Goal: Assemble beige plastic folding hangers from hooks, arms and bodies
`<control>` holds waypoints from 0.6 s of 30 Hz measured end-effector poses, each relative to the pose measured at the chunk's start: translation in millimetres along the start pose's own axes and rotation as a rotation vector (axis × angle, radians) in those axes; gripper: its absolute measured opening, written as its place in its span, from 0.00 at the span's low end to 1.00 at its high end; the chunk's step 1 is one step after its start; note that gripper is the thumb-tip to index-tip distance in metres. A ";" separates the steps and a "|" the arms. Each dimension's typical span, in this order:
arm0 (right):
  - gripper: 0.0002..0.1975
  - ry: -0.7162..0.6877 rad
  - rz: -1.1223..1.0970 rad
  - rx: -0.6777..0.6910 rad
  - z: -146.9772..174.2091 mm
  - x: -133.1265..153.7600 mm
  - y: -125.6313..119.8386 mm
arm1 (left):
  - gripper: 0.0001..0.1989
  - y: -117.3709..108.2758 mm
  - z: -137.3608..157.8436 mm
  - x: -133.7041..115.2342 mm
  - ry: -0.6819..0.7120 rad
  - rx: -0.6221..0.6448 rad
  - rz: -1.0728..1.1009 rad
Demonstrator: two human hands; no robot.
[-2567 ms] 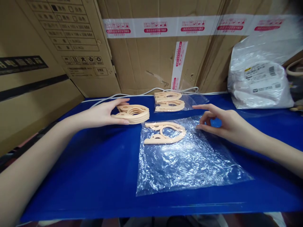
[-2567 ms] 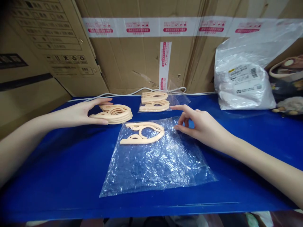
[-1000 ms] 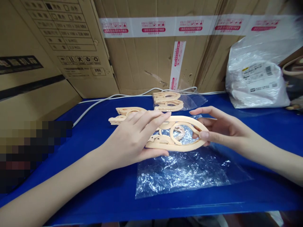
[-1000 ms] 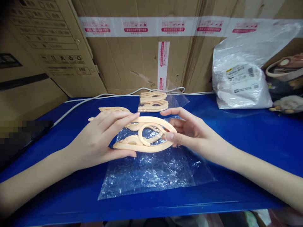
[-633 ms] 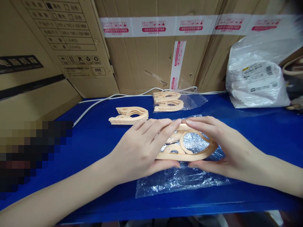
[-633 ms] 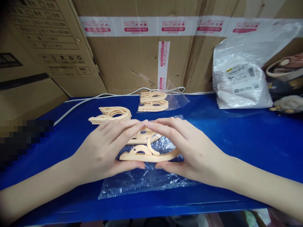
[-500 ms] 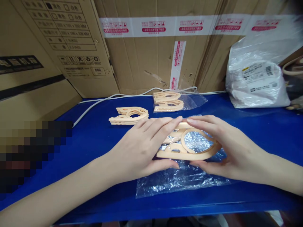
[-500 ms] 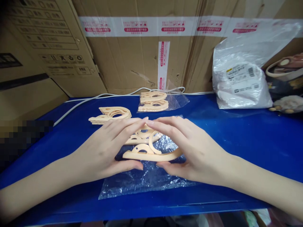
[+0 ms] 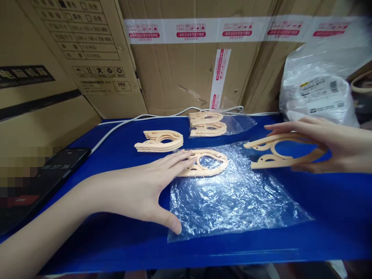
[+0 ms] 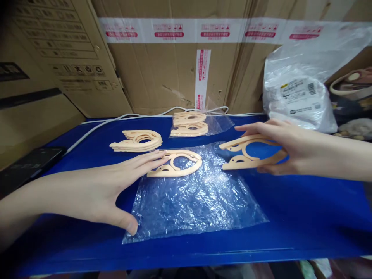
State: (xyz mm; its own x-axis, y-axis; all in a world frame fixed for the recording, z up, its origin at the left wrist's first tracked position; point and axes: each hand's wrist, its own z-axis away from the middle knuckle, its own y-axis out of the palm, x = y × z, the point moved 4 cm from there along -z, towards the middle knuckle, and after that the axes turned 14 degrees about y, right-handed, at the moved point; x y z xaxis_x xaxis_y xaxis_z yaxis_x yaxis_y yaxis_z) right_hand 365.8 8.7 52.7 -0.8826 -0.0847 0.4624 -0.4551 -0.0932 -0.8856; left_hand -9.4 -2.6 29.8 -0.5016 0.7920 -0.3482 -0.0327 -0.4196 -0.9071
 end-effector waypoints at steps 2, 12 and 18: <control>0.37 -0.034 -0.020 0.157 6.9 5.2 12.0 | 0.59 2.3 -1.5 0.7 -0.007 0.023 0.007; 0.45 -0.280 0.280 0.194 23.8 50.2 56.1 | 0.58 2.5 -3.9 0.1 -0.004 0.020 0.019; 0.47 -0.218 0.346 0.132 16.3 29.1 44.4 | 0.58 2.2 -4.7 -0.9 -0.014 0.024 0.042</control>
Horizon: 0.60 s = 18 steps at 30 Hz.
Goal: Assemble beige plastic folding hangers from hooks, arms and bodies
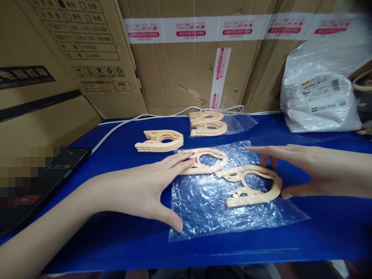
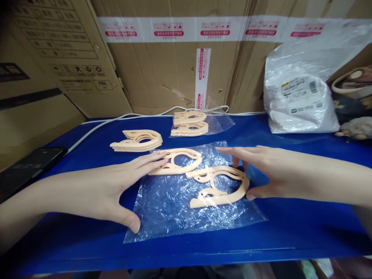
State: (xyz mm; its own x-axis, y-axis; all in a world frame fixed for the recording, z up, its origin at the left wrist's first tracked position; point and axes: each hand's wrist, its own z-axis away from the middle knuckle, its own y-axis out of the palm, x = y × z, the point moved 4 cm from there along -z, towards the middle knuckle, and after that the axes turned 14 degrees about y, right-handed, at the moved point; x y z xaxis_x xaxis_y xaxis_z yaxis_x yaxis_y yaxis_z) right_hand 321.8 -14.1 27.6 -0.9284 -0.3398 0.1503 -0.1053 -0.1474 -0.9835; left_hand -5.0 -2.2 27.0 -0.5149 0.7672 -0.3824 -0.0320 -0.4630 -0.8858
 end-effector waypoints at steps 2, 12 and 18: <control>0.46 -0.009 -0.045 0.033 -1.4 9.6 0.3 | 0.58 0.7 0.2 1.1 0.001 -0.005 -0.001; 0.45 -0.072 -0.342 0.110 -10.3 47.0 5.7 | 0.44 -6.0 -3.4 -8.8 0.058 -0.197 -0.092; 0.42 -0.117 -0.328 0.084 -17.9 55.7 12.8 | 0.42 -3.8 -6.8 -14.0 0.100 -0.213 -0.048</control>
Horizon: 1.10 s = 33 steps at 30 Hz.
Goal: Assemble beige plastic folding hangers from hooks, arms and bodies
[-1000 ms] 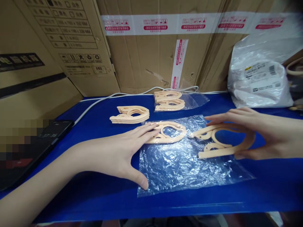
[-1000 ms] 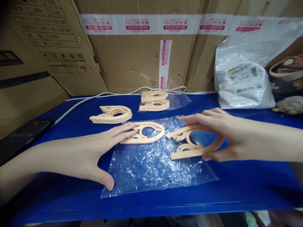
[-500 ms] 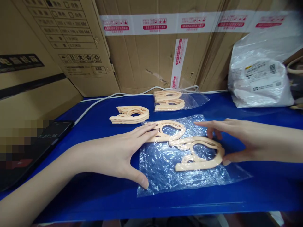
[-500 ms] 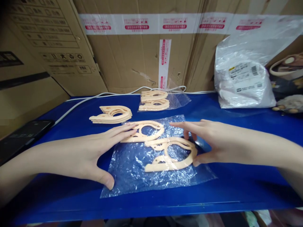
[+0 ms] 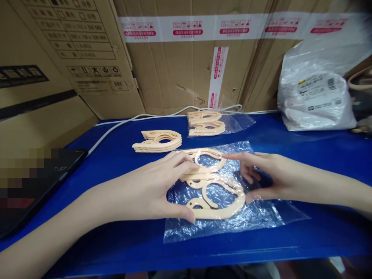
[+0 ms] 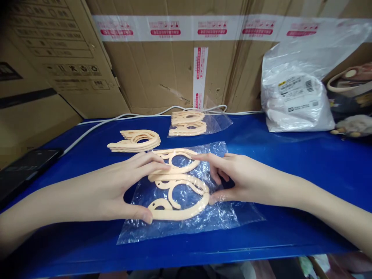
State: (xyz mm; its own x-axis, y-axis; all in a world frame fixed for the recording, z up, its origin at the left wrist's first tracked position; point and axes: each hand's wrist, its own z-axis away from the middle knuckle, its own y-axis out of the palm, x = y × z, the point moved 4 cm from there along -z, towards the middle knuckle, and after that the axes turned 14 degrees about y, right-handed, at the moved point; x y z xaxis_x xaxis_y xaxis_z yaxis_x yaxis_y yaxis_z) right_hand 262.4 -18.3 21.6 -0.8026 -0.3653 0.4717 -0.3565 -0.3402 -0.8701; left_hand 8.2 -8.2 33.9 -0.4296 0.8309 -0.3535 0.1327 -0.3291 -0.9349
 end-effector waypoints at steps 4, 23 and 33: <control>0.42 -0.042 0.043 -0.036 -3.7 1.8 8.1 | 0.41 1.1 -0.9 -0.4 0.028 -0.007 0.009; 0.28 0.034 -0.017 -0.102 -3.1 2.5 -6.9 | 0.39 0.5 0.1 -3.1 0.010 0.037 0.023; 0.36 -0.240 0.065 -0.180 -4.8 0.5 2.0 | 0.38 -1.5 -1.8 -4.6 0.053 0.021 0.019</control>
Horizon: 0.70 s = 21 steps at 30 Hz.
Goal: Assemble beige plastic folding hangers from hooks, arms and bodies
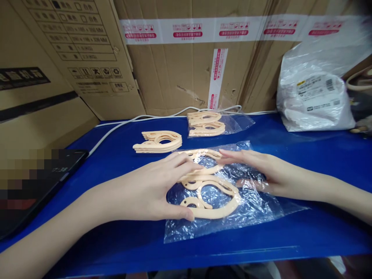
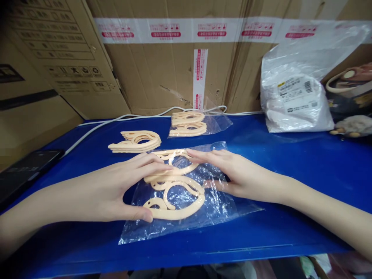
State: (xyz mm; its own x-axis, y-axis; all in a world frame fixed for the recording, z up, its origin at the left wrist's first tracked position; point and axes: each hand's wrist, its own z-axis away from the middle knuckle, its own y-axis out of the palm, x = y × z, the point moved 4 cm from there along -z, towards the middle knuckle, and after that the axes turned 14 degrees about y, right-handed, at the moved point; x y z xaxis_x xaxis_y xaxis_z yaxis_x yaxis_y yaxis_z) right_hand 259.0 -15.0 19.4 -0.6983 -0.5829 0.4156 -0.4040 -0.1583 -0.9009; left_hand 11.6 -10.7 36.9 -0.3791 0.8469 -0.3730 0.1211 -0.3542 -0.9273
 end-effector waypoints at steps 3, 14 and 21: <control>0.36 -0.001 -0.054 0.026 0.2 1.4 0.3 | 0.35 -0.7 -0.4 -1.6 0.026 -0.011 -0.014; 0.37 0.038 -0.101 0.083 1.4 3.6 2.4 | 0.33 -1.4 -1.9 -4.5 0.071 -0.015 -0.009; 0.51 0.074 -0.058 0.102 0.9 6.5 7.6 | 0.35 -1.0 0.1 -3.5 0.061 -0.029 -0.014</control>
State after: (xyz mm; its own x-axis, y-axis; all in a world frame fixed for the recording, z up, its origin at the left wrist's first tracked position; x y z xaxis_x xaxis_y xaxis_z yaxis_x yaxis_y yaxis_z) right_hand 251.9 -20.7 15.1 -0.7186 -0.5110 0.4717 -0.3854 -0.2719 -0.8818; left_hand 12.7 -13.3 39.1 -0.3240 0.8746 -0.3606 0.1433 -0.3314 -0.9325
